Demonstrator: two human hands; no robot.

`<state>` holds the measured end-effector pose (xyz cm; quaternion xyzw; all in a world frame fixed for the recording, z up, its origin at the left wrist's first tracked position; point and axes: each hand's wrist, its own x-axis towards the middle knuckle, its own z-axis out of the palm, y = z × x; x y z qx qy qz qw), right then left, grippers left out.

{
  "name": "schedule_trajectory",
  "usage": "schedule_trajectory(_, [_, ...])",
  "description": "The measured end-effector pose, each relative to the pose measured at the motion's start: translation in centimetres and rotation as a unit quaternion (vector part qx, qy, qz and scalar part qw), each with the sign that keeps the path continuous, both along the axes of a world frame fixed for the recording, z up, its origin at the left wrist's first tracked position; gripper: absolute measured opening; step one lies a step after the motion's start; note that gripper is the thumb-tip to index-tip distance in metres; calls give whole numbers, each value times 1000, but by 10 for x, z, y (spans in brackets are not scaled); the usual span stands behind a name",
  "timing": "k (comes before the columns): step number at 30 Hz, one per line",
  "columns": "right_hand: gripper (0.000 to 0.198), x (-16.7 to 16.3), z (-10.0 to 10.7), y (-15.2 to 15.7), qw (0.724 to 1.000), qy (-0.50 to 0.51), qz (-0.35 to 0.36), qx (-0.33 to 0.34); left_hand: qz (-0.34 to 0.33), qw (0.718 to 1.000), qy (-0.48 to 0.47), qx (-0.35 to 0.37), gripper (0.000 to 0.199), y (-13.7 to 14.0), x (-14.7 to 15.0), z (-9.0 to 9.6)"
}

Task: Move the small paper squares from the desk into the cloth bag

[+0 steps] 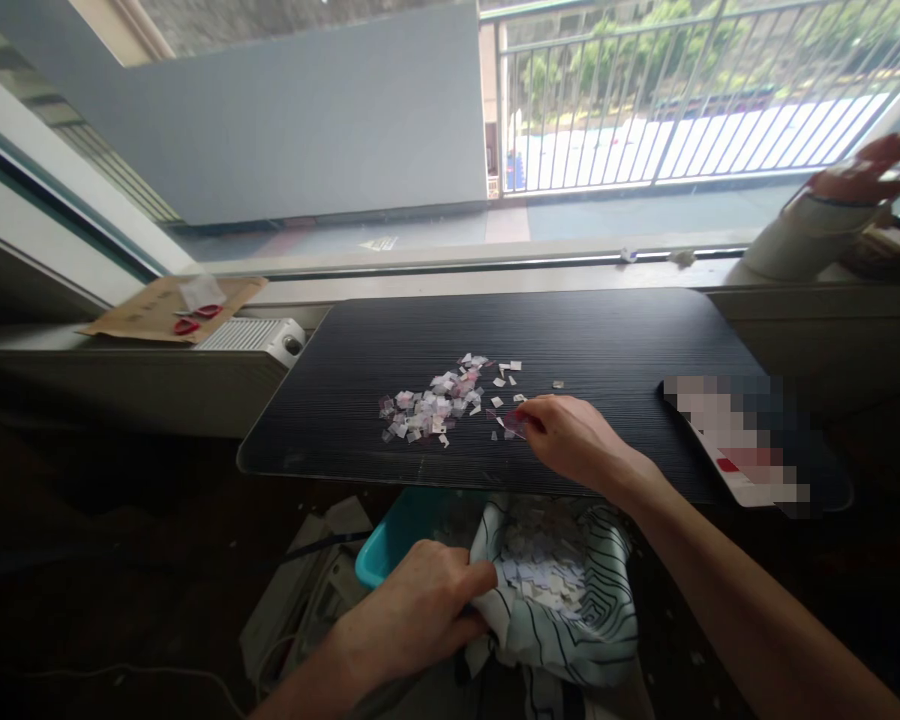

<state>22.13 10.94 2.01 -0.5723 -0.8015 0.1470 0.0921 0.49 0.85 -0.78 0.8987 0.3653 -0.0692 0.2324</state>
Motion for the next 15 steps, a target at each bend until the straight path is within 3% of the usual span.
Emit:
schedule_trajectory(5, [28,4,-4,-7,999,1,-18,35,9,1000,-4,7,11,-1,-1,1])
schedule_trajectory(9, [28,3,-6,-13,1000,12,20,14,6,1000,-3,6,12,-1,-1,2])
schedule_trajectory(13, [29,-1,-5,-13,999,-2,-12,40,4,1000,-7,2,11,-1,-1,2])
schedule_trajectory(15, [29,-4,-6,-11,1000,1,7,28,4,1000,-9,-2,12,-1,-1,1])
